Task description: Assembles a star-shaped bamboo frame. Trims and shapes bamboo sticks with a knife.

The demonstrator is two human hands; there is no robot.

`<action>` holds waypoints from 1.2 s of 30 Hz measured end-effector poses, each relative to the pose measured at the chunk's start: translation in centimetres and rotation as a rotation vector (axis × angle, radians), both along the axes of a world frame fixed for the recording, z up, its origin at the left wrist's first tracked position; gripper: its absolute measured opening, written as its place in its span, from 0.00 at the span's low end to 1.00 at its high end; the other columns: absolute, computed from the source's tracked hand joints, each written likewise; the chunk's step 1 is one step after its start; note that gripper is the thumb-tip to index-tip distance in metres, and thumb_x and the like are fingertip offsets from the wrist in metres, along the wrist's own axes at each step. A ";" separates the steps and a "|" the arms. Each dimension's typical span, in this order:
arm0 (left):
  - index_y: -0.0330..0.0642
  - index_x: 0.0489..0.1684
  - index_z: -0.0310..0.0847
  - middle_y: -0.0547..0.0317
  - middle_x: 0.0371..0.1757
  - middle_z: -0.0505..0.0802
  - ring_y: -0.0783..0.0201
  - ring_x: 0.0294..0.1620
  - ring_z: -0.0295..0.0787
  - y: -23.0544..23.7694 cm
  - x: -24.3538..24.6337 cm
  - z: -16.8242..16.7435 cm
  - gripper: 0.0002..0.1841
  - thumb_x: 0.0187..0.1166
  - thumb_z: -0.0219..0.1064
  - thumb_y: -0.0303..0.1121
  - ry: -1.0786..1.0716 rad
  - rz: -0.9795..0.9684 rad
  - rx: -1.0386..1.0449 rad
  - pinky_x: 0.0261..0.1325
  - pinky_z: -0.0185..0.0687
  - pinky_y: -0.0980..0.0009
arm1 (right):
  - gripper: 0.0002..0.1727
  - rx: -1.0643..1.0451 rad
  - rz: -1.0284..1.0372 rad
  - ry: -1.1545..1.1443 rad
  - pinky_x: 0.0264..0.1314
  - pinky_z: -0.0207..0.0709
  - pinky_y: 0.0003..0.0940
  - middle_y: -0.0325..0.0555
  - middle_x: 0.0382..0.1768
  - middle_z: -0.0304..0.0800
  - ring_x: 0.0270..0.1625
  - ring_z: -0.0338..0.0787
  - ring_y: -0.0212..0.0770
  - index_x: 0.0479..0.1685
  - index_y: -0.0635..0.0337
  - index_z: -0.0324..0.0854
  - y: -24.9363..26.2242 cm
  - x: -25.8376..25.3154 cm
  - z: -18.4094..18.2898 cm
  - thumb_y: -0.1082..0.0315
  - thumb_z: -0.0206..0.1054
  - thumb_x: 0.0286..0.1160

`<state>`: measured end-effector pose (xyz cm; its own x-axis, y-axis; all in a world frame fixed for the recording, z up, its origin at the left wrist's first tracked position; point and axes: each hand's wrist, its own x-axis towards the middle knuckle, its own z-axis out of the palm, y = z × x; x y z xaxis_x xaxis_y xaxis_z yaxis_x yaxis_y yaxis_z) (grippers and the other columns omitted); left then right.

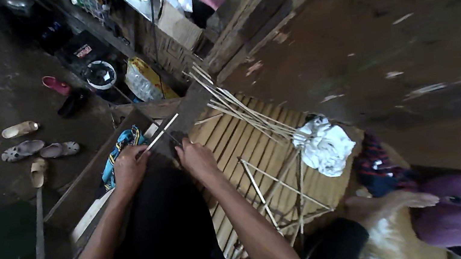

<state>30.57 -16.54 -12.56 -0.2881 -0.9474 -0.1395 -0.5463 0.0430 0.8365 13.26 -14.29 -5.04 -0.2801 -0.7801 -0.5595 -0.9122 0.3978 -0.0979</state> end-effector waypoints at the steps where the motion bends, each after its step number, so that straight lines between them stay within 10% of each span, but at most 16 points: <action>1: 0.33 0.54 0.91 0.36 0.51 0.91 0.39 0.54 0.90 -0.2 0.0 0.2 0.11 0.84 0.68 0.30 -0.001 0.004 0.008 0.61 0.81 0.39 | 0.26 0.003 0.001 0.005 0.62 0.81 0.60 0.64 0.53 0.91 0.60 0.91 0.64 0.69 0.65 0.78 -0.2 0.1 0.3 0.51 0.51 0.94; 19: 0.37 0.56 0.92 0.41 0.52 0.93 0.46 0.55 0.90 -0.8 0.0 1.5 0.12 0.86 0.66 0.32 0.029 -0.009 0.032 0.62 0.82 0.43 | 0.25 0.001 0.066 0.029 0.55 0.82 0.57 0.61 0.44 0.92 0.53 0.93 0.63 0.74 0.60 0.73 0.4 0.7 2.4 0.50 0.50 0.94; 24: 0.40 0.68 0.86 0.35 0.63 0.89 0.37 0.64 0.86 -1.3 -0.2 1.2 0.17 0.87 0.65 0.35 -0.049 -0.086 0.154 0.68 0.76 0.36 | 0.26 0.081 0.030 0.007 0.65 0.80 0.59 0.65 0.56 0.91 0.63 0.90 0.64 0.79 0.61 0.70 -0.1 0.2 0.6 0.52 0.48 0.95; 32: 0.41 0.58 0.92 0.42 0.52 0.92 0.46 0.55 0.90 -1.1 -0.4 1.8 0.12 0.85 0.67 0.32 0.027 0.035 0.040 0.61 0.81 0.43 | 0.25 -0.077 0.032 0.043 0.54 0.83 0.59 0.63 0.44 0.92 0.52 0.93 0.65 0.70 0.64 0.76 0.6 0.6 1.4 0.52 0.50 0.95; 36: 0.38 0.60 0.90 0.35 0.58 0.90 0.37 0.61 0.88 -1.1 -0.6 1.2 0.13 0.87 0.65 0.33 -0.059 -0.041 0.117 0.65 0.78 0.35 | 0.27 0.024 -0.020 -0.015 0.62 0.80 0.62 0.67 0.54 0.91 0.60 0.91 0.67 0.78 0.64 0.71 0.3 0.1 -0.6 0.52 0.50 0.95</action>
<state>30.00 -17.60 -11.32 -0.3138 -0.9113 -0.2665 -0.5943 -0.0304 0.8037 13.38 -14.04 -5.64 -0.2871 -0.7609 -0.5818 -0.9025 0.4184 -0.1018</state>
